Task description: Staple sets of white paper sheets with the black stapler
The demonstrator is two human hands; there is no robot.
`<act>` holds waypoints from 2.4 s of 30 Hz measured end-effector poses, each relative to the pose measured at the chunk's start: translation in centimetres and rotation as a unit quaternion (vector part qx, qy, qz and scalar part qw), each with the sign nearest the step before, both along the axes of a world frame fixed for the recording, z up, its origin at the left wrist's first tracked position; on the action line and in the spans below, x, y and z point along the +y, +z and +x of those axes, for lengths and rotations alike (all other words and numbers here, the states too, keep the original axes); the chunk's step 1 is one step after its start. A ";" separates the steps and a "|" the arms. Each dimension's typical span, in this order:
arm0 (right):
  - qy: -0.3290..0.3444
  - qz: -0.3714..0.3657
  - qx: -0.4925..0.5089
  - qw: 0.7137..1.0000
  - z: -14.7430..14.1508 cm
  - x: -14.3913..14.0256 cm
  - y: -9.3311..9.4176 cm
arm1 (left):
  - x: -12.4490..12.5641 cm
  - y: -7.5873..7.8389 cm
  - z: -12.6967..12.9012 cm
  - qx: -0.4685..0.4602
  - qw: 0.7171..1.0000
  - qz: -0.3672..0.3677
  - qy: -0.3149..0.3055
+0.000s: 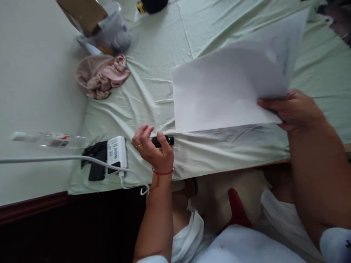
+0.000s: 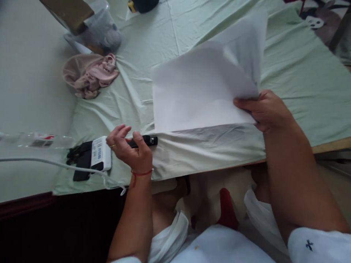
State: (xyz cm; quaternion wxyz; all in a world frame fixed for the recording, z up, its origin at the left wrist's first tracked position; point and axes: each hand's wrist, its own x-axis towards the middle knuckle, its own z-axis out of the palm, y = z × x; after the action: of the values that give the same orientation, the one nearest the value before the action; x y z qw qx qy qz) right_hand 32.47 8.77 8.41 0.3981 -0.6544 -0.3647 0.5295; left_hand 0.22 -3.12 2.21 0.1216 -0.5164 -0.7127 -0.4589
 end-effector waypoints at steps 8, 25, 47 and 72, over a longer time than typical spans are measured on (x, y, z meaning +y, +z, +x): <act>-0.020 -0.002 0.043 0.999 3.3 -0.3 -0.7 | 1.8 -0.4 3.0 -0.441 0.866 0.007 -0.237; -0.008 0.054 -0.025 0.998 2.8 1.1 -2.3 | 3.6 -1.9 5.8 -0.419 0.874 -0.164 -0.183; -0.056 0.088 0.124 0.987 3.6 1.4 -2.9 | 5.5 -2.2 5.5 -0.597 0.783 -0.036 -0.169; -0.067 0.117 0.137 0.981 3.0 1.4 -3.1 | 5.2 -2.2 5.9 -0.553 0.816 -0.057 -0.158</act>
State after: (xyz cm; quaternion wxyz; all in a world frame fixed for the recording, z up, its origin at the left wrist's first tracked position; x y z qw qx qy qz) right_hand 35.52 10.17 5.33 0.5525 -0.5480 -0.3211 0.5397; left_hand 6.11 2.10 0.01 -0.3971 -0.2873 -0.5931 -0.6387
